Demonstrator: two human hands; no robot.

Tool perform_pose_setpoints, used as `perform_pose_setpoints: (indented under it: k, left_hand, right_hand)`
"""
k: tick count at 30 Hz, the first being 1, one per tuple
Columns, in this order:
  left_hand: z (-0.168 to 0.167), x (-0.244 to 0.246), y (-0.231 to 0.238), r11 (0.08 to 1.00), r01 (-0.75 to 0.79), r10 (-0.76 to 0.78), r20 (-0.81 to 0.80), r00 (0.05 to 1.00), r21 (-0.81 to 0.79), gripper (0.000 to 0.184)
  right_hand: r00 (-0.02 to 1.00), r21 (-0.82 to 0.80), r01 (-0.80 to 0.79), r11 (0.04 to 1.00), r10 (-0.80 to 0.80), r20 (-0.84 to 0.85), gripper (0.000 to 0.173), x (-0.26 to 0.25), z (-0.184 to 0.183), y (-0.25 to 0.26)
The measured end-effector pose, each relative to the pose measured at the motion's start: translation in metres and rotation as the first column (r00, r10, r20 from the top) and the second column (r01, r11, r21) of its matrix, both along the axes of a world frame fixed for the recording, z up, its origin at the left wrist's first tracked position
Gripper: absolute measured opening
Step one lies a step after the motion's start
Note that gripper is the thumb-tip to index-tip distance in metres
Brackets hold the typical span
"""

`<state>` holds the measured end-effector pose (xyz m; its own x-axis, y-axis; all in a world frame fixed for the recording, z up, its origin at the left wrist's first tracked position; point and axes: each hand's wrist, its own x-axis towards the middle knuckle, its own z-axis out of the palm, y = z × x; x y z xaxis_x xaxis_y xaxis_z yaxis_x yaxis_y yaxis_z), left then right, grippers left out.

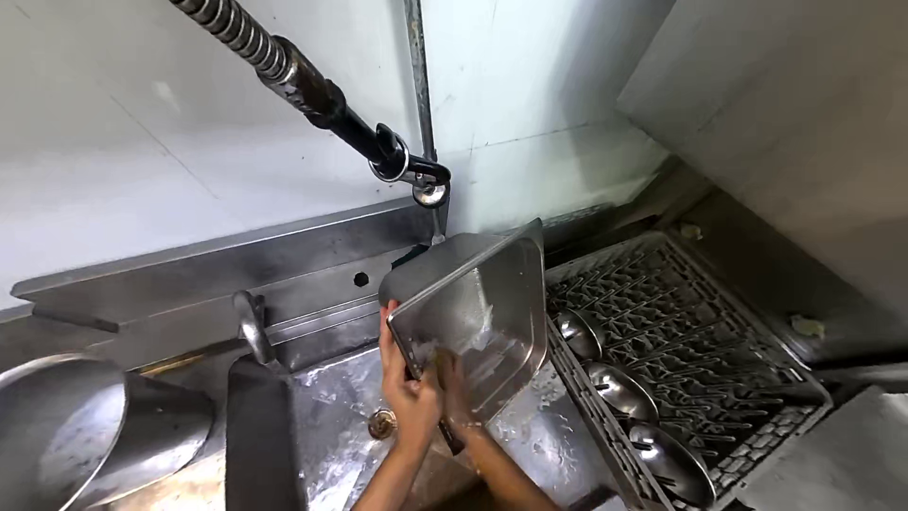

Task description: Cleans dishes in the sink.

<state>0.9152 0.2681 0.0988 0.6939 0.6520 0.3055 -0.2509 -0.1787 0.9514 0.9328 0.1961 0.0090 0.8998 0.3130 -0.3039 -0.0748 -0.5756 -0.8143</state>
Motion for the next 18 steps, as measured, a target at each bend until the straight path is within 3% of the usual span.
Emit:
perform_pose_setpoints:
  k: [1, 2, 3, 5, 7, 9, 12, 14, 16, 18]
  left_hand:
    - [0.001, 0.0, 0.001, 1.0, 0.005, -0.005, -0.011, 1.0, -0.006, 0.048]
    - [0.001, 0.001, 0.003, 1.0, 0.01, -0.01, -0.013, 1.0, -0.002, 0.046]
    - [0.002, 0.003, 0.004, 1.0, 0.018, -0.018, -0.009, 1.0, 0.009, 0.043]
    - [0.002, 0.0, 0.005, 0.998, 0.039, -0.038, -0.016, 0.999, 0.056, 0.046]
    - [0.001, -0.004, 0.002, 0.989, 0.051, -0.054, 0.017, 0.998, 0.142, 0.044]
    - [0.003, -0.001, -0.005, 0.979, 0.055, -0.07, 0.069, 0.995, 0.195, 0.039]
    - [0.007, 0.009, -0.005, 0.971, 0.078, -0.096, 0.067, 0.993, 0.227, 0.044]
    - [0.009, 0.008, 0.004, 0.974, 0.08, -0.087, 0.023, 0.996, 0.213, 0.049]
    - [0.011, 0.005, 0.014, 0.984, 0.053, -0.05, -0.023, 0.998, 0.169, 0.055]
    - [0.013, 0.008, 0.015, 0.987, 0.044, -0.038, -0.039, 0.998, 0.152, 0.053]
  right_hand:
    - [0.993, 0.081, -0.117, 0.99, 0.117, -0.003, 0.052, -0.007, 0.001, -0.013]
    - [0.961, 0.059, -0.274, 0.96, 0.272, 0.037, 0.047, -0.009, 0.004, -0.029]
    - [0.898, -0.071, -0.422, 0.904, 0.428, 0.101, 0.044, -0.004, 0.007, -0.049]
    - [0.801, -0.364, -0.484, 0.795, 0.57, 0.18, 0.047, 0.022, -0.004, -0.092]
    - [0.812, -0.548, -0.441, 0.711, 0.576, 0.095, 0.051, 0.057, -0.013, -0.115]
    - [0.856, -0.567, -0.42, 0.709, 0.517, 0.012, 0.052, 0.05, -0.008, -0.092]
    - [0.826, -0.424, -0.365, 0.829, 0.498, 0.262, 0.05, 0.001, -0.005, -0.059]
    - [0.746, -0.441, -0.377, 0.814, 0.549, 0.376, 0.043, 0.006, -0.015, -0.085]
    - [0.768, -0.56, -0.407, 0.722, 0.603, 0.218, 0.047, 0.035, -0.011, -0.117]
    - [0.8, -0.578, -0.43, 0.694, 0.59, 0.112, 0.051, 0.035, -0.002, -0.106]
